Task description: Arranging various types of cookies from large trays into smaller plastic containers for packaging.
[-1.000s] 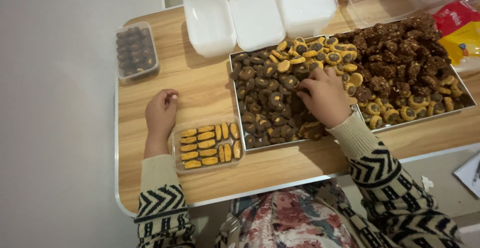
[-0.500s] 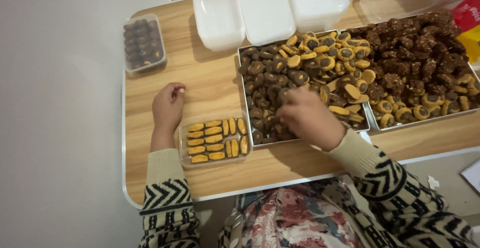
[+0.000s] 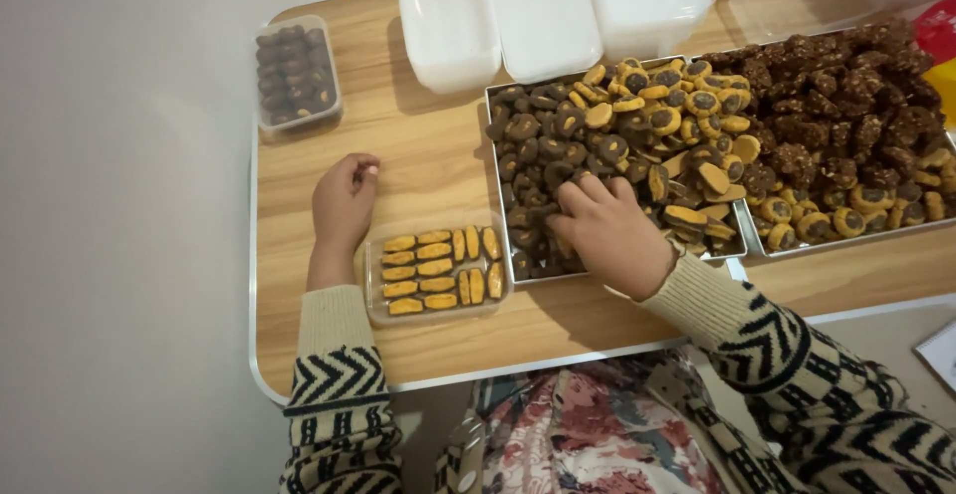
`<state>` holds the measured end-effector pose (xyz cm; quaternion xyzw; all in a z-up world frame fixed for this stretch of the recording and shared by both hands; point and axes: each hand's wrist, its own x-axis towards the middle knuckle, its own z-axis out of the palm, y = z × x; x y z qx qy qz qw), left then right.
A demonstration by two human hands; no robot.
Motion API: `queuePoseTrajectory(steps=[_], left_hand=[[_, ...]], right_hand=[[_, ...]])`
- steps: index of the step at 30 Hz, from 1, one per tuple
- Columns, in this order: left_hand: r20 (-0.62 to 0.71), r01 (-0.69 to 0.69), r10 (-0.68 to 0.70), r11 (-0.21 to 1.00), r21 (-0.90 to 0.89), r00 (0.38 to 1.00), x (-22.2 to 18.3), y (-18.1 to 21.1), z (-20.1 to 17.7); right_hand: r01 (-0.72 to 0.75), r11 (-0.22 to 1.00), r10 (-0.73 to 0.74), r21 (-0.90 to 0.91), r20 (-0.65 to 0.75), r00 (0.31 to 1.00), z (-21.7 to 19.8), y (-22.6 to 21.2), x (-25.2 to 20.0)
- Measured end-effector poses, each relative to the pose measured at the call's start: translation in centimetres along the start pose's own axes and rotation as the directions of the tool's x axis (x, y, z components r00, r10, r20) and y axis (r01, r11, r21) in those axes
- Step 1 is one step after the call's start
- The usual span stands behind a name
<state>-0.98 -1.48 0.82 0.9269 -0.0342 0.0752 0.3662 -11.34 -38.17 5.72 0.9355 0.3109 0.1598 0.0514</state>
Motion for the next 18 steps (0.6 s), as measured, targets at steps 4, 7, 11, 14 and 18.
queuePoseTrajectory(steps=[4,7,11,14,18], left_hand=[[-0.003,0.013,-0.012,1.000,0.011,1.000,0.3,-0.2,0.2],[0.004,0.020,-0.020,1.000,0.016,1.000,0.6,-1.0,0.5],[0.015,0.007,-0.007,1.000,0.020,1.000,0.4,-0.8,0.3],[0.023,-0.006,0.006,1.000,0.024,1.000,0.3,-0.4,0.1],[0.026,0.003,-0.003,1.000,0.014,1.000,0.3,-0.6,0.1]], right_hand=[[-0.024,0.999,0.025,-0.022,0.044,0.999,1.0,-0.8,-0.1],[-0.046,0.994,0.060,-0.095,0.157,0.986,1.3,-1.5,-0.1],[-0.082,0.986,0.112,-0.143,0.219,0.969,1.0,-2.0,0.1],[-0.095,0.986,0.129,-0.140,0.257,0.958,1.3,-2.1,0.0],[-0.156,0.986,0.169,-0.066,0.338,0.926,0.7,-1.6,0.8]])
